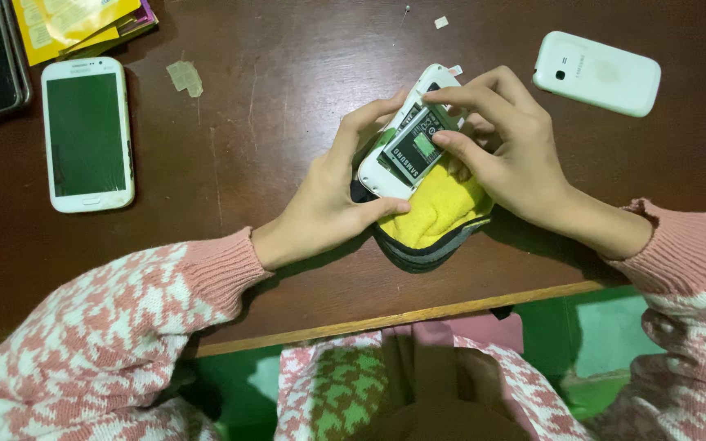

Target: The person holds a small white smartphone with its back cover removed and inserts a battery into the compartment, pressing it into place. They then align the back cover and press it closed along the edges, before setting the phone down and stacking it with other phones on the desk.

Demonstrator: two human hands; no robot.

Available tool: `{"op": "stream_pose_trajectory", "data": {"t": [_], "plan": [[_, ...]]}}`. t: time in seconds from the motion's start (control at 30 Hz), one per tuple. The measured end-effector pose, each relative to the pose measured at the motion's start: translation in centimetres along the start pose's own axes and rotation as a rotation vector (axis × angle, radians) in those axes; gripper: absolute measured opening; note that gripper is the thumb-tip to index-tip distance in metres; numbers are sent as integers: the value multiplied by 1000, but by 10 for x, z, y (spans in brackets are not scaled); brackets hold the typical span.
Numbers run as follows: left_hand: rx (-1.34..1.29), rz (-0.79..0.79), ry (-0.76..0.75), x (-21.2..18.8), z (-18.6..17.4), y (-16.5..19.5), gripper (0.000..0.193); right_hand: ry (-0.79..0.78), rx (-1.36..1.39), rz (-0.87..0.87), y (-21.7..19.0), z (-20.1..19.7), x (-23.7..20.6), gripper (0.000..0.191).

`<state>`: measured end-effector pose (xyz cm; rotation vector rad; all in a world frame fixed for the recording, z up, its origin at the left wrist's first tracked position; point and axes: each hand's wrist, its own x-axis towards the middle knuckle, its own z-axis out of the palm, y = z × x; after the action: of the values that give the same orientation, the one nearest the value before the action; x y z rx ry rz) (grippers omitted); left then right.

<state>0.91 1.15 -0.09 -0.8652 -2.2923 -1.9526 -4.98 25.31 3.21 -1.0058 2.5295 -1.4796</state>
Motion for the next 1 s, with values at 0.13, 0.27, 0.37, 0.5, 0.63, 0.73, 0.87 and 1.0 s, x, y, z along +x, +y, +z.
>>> {"op": "stream_pose_trajectory", "data": {"t": [0.13, 0.27, 0.37, 0.5, 0.63, 0.73, 0.87, 1.0], "plan": [[-4, -17, 2, 1, 0, 1, 96, 3, 49, 53, 0, 2, 1, 33], [-64, -60, 10, 2, 0, 1, 97, -5, 104, 89, 2, 2, 2, 33], [-77, -58, 8, 2, 0, 1, 97, -3, 67, 96, 4, 2, 1, 33], [-49, -20, 4, 2, -1, 1, 98, 29, -151, -124, 7, 2, -1, 37], [-8, -37, -7, 3, -1, 2, 96, 18, -140, -97, 9, 3, -4, 37], [-34, -54, -15, 3, -2, 1, 96, 40, -173, -144, 12, 4, -4, 39], [-52, -57, -25, 4, -4, 0, 96, 90, -161, -186, 14, 9, -5, 42], [-57, -17, -36, 6, -6, -1, 92, 94, -260, -158, 13, 10, -5, 45]]}}
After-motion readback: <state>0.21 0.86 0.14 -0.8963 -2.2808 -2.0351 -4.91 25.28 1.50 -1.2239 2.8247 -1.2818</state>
